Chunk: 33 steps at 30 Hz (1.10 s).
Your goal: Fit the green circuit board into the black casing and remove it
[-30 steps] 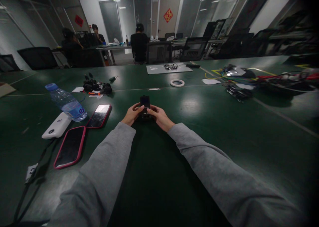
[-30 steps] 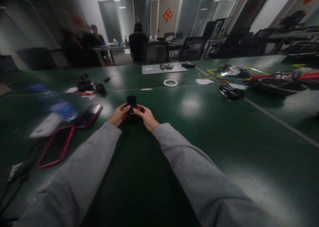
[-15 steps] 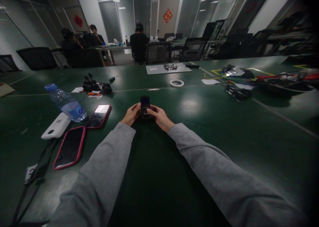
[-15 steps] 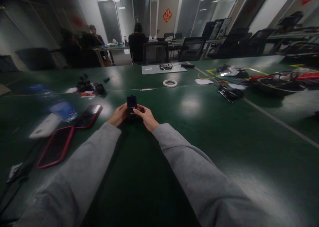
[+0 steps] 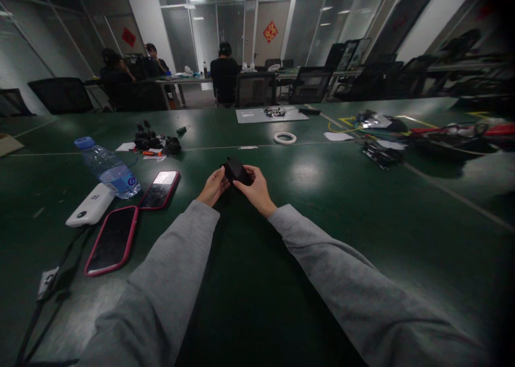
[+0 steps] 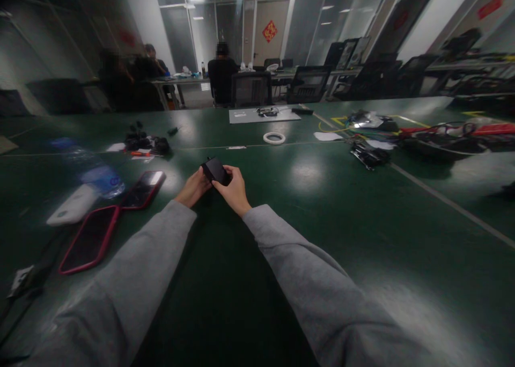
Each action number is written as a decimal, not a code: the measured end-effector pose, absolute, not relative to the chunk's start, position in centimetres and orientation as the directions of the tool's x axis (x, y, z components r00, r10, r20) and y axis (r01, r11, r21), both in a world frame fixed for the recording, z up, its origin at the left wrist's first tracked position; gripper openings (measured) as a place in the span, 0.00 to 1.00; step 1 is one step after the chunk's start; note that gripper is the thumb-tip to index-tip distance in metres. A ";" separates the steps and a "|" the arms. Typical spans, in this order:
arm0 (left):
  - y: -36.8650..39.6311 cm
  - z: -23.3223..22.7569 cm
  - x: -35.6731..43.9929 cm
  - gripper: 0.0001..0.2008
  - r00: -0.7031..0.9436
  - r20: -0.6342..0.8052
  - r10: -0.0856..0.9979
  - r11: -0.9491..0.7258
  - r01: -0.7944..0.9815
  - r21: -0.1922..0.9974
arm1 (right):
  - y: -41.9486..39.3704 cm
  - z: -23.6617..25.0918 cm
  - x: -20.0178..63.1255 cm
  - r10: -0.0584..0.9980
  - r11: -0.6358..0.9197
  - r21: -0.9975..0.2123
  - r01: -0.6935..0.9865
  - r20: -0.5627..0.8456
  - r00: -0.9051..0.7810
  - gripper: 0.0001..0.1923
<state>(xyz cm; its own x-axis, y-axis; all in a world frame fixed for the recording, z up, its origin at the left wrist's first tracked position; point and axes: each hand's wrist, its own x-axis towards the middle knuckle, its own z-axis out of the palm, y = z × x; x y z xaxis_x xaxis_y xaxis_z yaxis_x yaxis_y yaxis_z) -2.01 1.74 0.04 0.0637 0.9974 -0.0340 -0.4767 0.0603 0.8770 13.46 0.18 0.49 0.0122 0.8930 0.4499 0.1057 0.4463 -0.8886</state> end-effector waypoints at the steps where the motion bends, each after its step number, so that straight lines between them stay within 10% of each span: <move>1: 1.6 0.1 -1.9 0.24 0.053 -0.039 0.998 0.059 -0.479 0.876 | 0.1 0.5 13.3 0.854 0.503 -0.837 0.215 0.519 0.024 0.25; 8: 1.8 -0.5 -1.8 0.23 -0.020 -0.063 0.998 0.046 -0.481 0.875 | -0.9 0.4 11.6 0.771 0.557 -0.599 0.576 0.630 -0.091 0.23; 16: 1.8 -0.1 -2.8 0.28 0.108 -0.073 0.992 0.124 -0.617 0.777 | -1.6 1.1 11.4 0.801 0.558 -0.778 0.289 0.596 0.058 0.19; 22: 1.8 0.1 -2.8 0.27 0.159 -0.055 0.986 0.147 -0.654 0.742 | -0.1 0.4 11.2 0.987 -0.019 -0.970 -0.243 0.020 -0.158 0.29; 33: 1.6 0.5 -2.3 0.27 0.174 -0.079 0.982 0.174 -0.638 0.750 | -0.2 1.1 11.2 0.956 -0.150 -0.946 -0.288 -0.064 -0.288 0.21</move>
